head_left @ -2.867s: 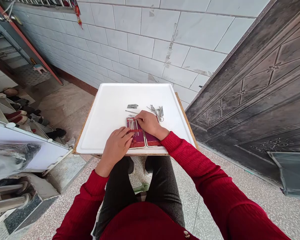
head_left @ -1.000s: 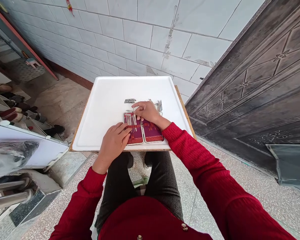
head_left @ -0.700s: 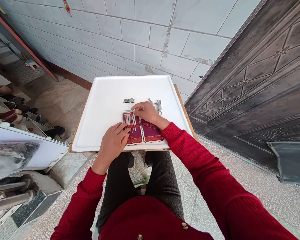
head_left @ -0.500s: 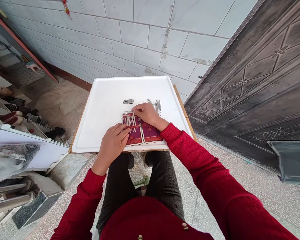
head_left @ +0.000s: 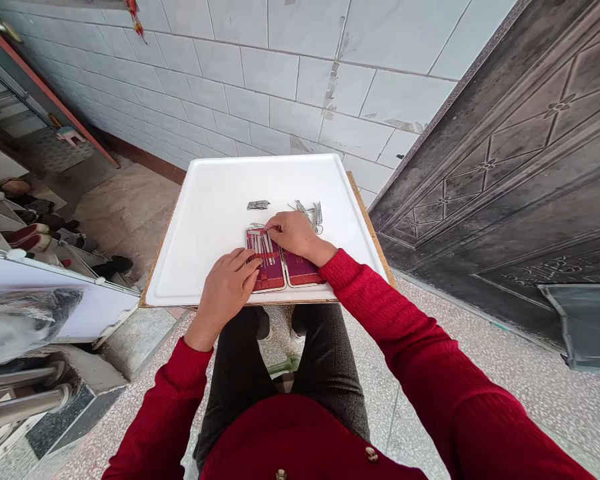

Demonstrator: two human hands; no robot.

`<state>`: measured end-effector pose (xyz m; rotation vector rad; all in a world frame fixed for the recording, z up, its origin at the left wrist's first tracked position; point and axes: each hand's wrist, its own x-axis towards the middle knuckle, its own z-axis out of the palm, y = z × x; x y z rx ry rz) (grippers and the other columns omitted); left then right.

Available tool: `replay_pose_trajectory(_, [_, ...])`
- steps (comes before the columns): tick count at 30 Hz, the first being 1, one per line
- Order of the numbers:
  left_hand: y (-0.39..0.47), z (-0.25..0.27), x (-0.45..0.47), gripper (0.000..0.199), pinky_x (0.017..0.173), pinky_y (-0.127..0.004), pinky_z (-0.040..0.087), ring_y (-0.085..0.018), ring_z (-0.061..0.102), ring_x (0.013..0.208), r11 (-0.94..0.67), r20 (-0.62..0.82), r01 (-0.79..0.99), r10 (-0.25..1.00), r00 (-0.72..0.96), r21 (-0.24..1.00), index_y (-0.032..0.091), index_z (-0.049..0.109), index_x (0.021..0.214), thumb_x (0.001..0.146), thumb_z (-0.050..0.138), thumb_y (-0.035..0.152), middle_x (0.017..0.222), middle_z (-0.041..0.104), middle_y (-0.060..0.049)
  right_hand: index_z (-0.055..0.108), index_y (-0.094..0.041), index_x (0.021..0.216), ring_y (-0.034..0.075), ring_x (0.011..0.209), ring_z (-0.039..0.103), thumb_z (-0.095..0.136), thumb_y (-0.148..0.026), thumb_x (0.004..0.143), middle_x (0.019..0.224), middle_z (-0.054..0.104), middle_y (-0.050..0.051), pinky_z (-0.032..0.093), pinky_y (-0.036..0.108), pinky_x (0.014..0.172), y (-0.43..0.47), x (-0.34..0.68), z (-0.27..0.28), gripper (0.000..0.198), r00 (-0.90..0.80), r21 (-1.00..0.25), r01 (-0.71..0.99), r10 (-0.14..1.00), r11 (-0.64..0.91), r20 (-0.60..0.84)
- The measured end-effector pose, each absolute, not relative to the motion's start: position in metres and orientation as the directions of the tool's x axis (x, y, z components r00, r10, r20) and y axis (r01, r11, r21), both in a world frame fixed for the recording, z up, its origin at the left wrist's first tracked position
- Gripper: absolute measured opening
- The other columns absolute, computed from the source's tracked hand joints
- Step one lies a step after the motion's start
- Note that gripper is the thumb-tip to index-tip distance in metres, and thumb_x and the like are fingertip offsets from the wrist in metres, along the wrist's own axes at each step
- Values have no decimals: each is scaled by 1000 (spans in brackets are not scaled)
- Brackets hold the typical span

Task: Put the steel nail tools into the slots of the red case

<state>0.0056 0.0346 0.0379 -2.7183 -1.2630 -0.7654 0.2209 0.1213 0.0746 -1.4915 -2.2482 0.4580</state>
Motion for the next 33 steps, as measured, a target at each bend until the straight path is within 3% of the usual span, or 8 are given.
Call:
replay_pose_trajectory(14, [34,38,6,31,104,-51,55,-32,62,129,-667,455,731,701,549,146,17,70,127,107,48,24,135,71,-12,82,-20,110,24,100,68,51,-19,97,111,78,7,45,34,84,116,221,77,34,-398,-362,833,908,418,133])
replay_pose_trajectory(33, [32,38,6,33,106,-53,55,-31,62,131,-648,449,745,718,532,155,21,72,127,107,45,25,136,70,-12,83,-20,113,23,104,68,51,-12,97,113,76,7,46,32,83,113,222,74,37,-452,-371,792,874,486,180])
